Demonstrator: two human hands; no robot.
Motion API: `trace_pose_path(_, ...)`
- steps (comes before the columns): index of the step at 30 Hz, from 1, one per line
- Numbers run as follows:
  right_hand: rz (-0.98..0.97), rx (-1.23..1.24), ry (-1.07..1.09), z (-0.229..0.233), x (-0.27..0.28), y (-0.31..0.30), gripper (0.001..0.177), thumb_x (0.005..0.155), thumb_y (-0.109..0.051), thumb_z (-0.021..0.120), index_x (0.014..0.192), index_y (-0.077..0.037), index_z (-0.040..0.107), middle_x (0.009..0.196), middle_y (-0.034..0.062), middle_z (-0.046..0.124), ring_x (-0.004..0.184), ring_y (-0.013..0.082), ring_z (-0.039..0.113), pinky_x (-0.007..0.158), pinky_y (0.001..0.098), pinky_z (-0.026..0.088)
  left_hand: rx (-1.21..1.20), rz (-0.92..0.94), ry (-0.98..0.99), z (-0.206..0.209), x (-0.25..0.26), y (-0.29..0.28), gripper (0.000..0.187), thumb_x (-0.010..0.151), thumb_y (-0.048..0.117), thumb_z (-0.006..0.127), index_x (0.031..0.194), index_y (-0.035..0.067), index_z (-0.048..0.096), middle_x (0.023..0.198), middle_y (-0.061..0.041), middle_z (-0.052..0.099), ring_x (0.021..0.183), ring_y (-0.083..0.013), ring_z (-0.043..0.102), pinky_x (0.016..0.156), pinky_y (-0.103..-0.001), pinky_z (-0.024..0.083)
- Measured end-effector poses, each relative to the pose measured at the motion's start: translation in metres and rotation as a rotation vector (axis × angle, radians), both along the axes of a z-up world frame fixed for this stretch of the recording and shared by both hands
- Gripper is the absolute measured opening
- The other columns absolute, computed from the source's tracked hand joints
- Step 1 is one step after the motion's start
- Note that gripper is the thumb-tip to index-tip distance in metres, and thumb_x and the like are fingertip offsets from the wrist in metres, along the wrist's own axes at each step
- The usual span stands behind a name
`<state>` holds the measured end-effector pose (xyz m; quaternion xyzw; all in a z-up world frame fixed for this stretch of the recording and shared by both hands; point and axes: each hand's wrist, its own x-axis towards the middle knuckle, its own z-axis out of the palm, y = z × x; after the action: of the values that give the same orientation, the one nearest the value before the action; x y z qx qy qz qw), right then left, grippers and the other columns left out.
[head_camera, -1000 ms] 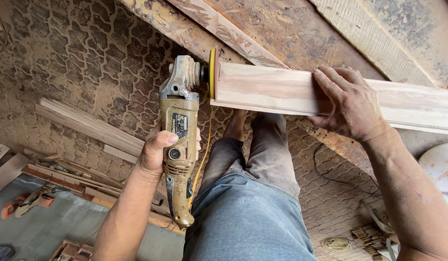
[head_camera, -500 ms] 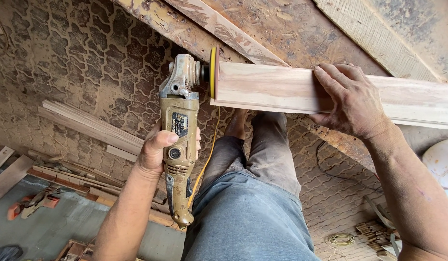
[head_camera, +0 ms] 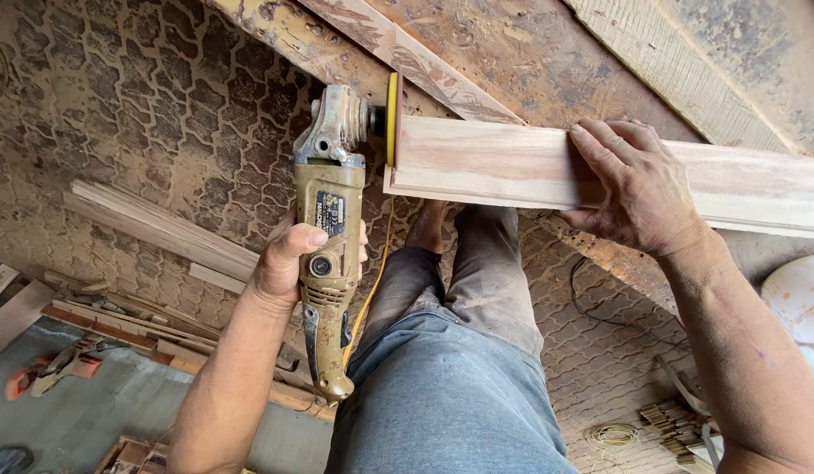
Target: Sanding wooden planks using an electric power sander in a workshop environment.
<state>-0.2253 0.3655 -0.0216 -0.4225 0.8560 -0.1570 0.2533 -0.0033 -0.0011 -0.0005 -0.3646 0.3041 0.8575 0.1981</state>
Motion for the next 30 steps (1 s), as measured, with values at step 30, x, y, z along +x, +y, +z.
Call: trace_pose_path(30,0.037,0.072,0.118,-0.015,0.015,0.006,0.109,0.058,-0.037,0.093,0.151,-0.003,0.048,0.153,0.0151,0.052,0.139,0.0363,0.048,0.127,0.0521,0.032,-1.396,-0.721,-0.166,0.035,0.009,0.03,0.063,0.068,0.029,0.085,0.112,0.0,0.052,0.094,-0.02,0.066,0.089,-0.0378,0.068,0.078,-0.054,0.054)
